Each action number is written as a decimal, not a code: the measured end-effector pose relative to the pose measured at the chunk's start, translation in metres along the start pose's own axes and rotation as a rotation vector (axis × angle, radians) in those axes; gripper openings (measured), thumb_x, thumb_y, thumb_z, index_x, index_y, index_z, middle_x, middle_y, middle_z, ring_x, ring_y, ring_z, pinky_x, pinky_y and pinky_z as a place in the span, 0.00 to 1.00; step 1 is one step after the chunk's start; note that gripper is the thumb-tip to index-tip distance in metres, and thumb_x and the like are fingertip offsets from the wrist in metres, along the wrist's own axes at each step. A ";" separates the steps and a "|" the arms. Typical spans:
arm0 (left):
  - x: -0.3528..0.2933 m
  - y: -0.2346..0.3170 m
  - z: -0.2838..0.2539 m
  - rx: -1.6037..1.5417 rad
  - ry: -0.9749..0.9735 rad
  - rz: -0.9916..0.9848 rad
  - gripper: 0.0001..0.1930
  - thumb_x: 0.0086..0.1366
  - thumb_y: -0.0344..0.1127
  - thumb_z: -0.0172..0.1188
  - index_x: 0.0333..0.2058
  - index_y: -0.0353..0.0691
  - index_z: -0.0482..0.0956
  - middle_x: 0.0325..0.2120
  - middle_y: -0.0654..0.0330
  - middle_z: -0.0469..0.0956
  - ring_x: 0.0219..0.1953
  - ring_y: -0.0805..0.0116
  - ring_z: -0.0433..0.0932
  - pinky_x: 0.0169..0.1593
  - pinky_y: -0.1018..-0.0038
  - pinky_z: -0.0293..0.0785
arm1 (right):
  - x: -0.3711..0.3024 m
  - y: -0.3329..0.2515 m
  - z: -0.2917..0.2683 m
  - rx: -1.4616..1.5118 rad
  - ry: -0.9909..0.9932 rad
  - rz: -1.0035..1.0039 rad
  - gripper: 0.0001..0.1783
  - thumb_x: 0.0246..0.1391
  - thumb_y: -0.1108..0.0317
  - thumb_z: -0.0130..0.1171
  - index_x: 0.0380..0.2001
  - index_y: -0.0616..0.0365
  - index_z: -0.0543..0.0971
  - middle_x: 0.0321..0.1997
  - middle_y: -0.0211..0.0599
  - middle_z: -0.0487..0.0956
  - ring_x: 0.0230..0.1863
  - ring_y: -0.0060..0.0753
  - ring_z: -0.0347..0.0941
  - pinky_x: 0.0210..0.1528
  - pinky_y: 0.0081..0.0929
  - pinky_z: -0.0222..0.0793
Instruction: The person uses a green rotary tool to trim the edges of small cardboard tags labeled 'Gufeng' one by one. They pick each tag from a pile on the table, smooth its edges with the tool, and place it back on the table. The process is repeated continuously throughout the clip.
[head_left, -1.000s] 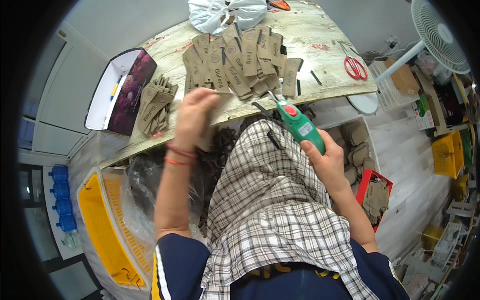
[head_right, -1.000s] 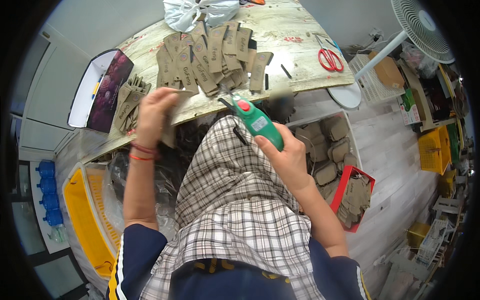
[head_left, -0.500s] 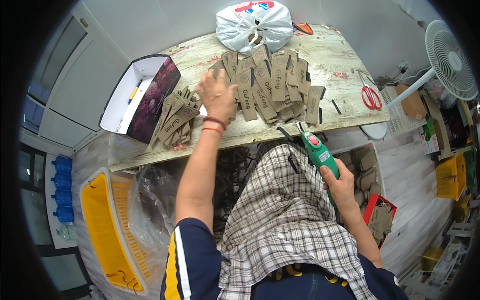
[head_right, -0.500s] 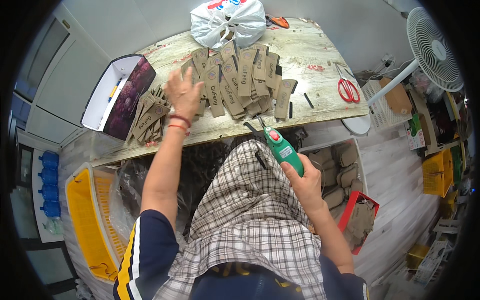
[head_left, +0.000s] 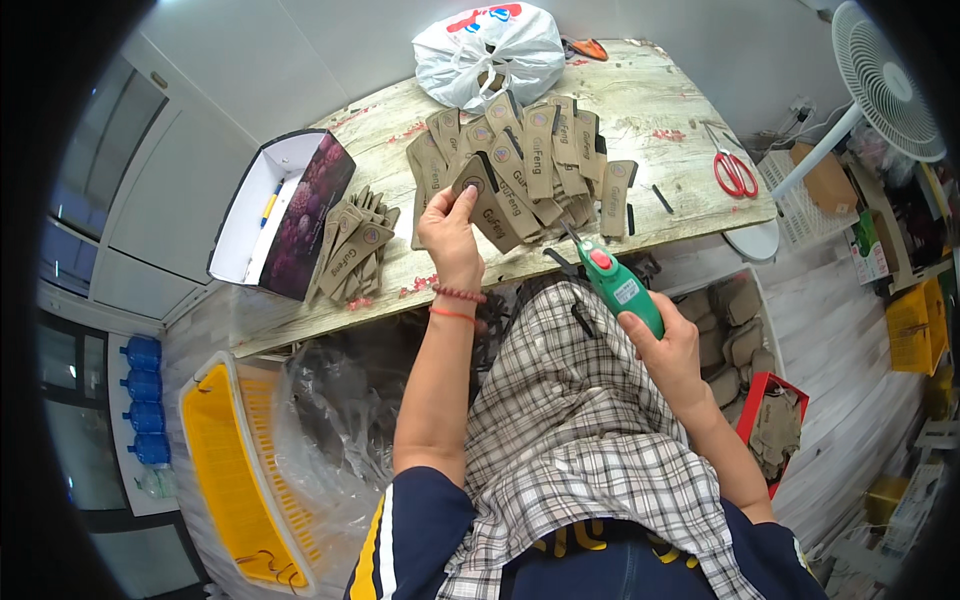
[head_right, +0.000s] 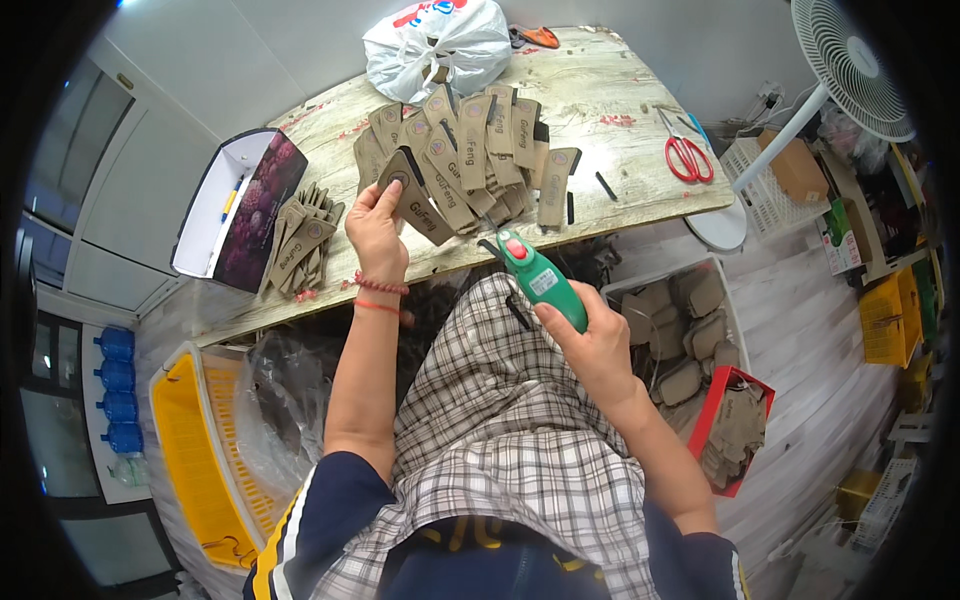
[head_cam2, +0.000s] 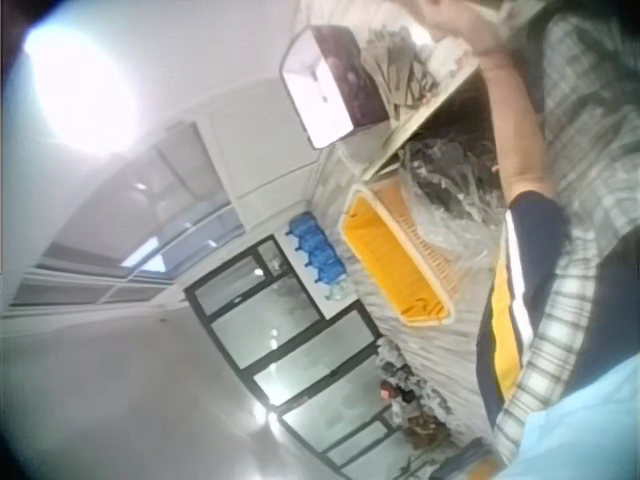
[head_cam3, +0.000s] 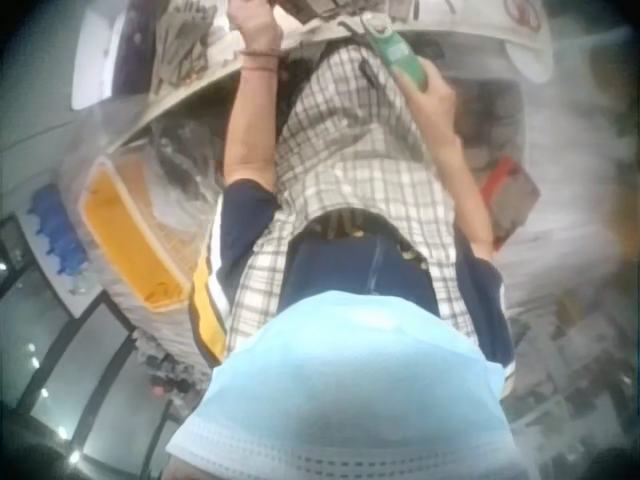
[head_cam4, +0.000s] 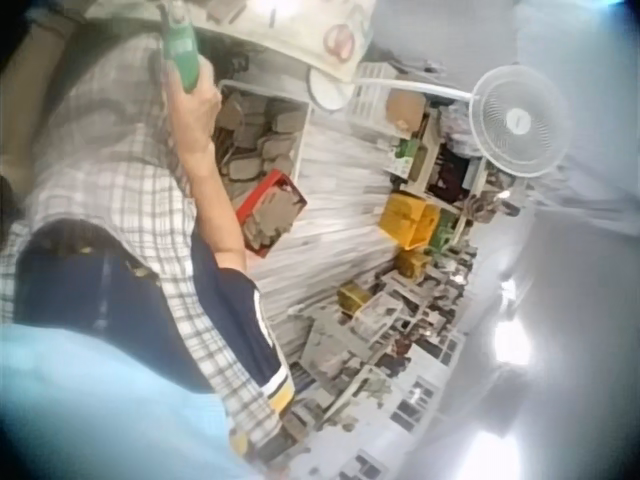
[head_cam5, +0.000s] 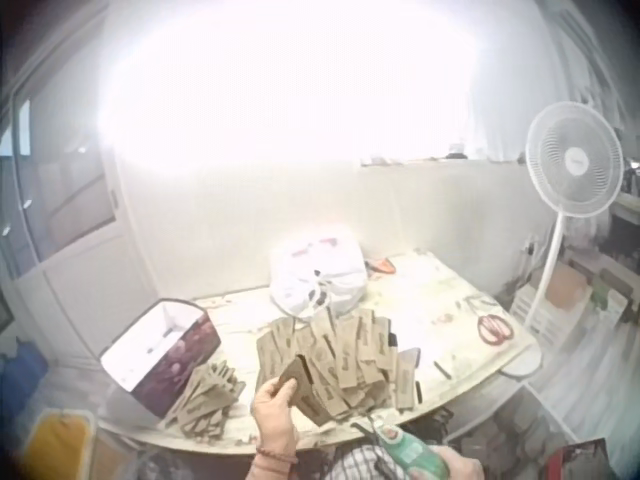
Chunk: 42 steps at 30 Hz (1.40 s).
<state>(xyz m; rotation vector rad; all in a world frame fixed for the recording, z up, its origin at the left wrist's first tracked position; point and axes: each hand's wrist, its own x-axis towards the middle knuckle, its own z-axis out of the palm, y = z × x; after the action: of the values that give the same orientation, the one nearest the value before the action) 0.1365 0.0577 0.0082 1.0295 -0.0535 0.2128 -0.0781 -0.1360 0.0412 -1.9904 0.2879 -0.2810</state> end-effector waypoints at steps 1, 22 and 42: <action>-0.014 0.013 0.007 -0.058 -0.013 -0.058 0.03 0.61 0.24 0.60 0.34 0.33 0.79 0.29 0.63 0.80 0.27 0.79 0.75 0.32 0.84 0.70 | 0.000 -0.006 0.000 -0.005 0.004 -0.010 0.21 0.53 0.56 0.63 0.42 0.61 0.77 0.24 0.37 0.78 0.25 0.25 0.73 0.28 0.26 0.69; -0.112 -0.006 0.062 -0.193 -0.128 -0.491 0.03 0.64 0.29 0.57 0.35 0.36 0.76 0.33 0.59 0.81 0.34 0.71 0.80 0.42 0.75 0.76 | -0.012 -0.001 -0.016 0.087 0.066 0.017 0.22 0.54 0.54 0.63 0.41 0.63 0.77 0.23 0.32 0.77 0.25 0.18 0.70 0.27 0.21 0.67; -0.103 0.012 0.035 0.120 -0.274 -0.322 0.05 0.63 0.28 0.59 0.34 0.33 0.80 0.27 0.65 0.80 0.26 0.82 0.74 0.30 0.85 0.70 | -0.012 0.005 -0.022 0.079 0.013 -0.012 0.23 0.54 0.54 0.63 0.43 0.63 0.77 0.22 0.30 0.76 0.24 0.16 0.69 0.27 0.20 0.66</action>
<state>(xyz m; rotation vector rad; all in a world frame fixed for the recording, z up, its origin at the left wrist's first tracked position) 0.0355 0.0180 0.0214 1.1651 -0.1228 -0.2212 -0.0966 -0.1531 0.0452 -1.9132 0.2694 -0.3086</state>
